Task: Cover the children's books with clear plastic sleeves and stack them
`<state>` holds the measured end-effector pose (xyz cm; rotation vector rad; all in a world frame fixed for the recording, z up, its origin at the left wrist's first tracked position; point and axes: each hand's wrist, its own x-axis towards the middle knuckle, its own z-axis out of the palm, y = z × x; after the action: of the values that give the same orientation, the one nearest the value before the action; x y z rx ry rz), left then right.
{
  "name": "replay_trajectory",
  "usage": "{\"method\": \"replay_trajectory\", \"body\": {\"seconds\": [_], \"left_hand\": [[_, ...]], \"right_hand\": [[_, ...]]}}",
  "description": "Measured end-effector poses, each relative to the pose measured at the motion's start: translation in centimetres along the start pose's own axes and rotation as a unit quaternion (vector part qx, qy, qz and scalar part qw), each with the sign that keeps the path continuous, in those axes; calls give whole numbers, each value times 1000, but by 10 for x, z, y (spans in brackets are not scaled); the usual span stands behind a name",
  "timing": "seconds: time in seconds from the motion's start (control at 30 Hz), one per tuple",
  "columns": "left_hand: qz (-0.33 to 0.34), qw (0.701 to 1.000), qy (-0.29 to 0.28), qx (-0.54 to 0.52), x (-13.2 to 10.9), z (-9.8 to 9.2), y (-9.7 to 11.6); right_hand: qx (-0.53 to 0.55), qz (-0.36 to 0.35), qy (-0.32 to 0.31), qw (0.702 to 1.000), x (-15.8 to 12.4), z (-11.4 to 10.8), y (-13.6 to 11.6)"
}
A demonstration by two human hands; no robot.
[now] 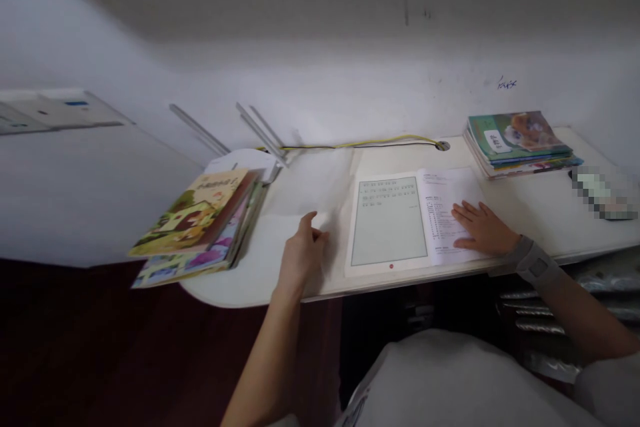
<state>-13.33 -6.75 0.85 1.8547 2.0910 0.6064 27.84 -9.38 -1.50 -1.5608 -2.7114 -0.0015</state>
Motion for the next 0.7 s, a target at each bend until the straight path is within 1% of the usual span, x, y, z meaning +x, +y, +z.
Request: {"method": "replay_trajectory", "body": {"seconds": [0.07,0.1,0.13,0.17,0.2,0.27,0.3,0.33,0.4,0.43,0.5,0.53,0.57,0.6,0.7], "left_hand": [[43,997,60,0,-8,-1,10],[67,994,83,-21,-13,-1,16],[89,991,88,-55,-18,1,22],[102,987,70,-100,-22,5,28],[101,984,30,-147,-25,9,33],[61,971,-57,-224,-28,20,38],[30,962,-83,-257,-27,24,39],[-3,952,-96,-289,-25,28,39],[-65,922,-91,-370,-19,30,37],[-90,901,-89,-416,-15,29,35],[-126,854,-108,-492,-10,24,33],[-135,837,-121,-516,-9,20,33],[-138,827,-133,-529,-7,16,33],[-138,822,-141,-534,-6,13,33],[-149,820,-155,-530,-4,2,35]], "right_hand": [[4,-4,-2,1000,0,-3,-4],[8,-10,4,1000,0,-5,-7],[13,-18,16,1000,1,-7,-12],[21,-28,31,999,2,-9,-19],[29,-40,45,998,3,-10,-26],[46,-68,64,995,4,-10,-40],[52,-80,66,993,5,-10,-47],[57,-89,67,992,6,-8,-52],[64,-95,66,991,6,-3,-58],[68,-95,68,991,7,-1,-59],[77,-95,75,990,7,3,-60],[81,-96,79,989,7,5,-59],[85,-96,82,988,7,6,-59],[88,-96,84,988,7,7,-59],[101,-89,85,987,5,10,-60]]}}
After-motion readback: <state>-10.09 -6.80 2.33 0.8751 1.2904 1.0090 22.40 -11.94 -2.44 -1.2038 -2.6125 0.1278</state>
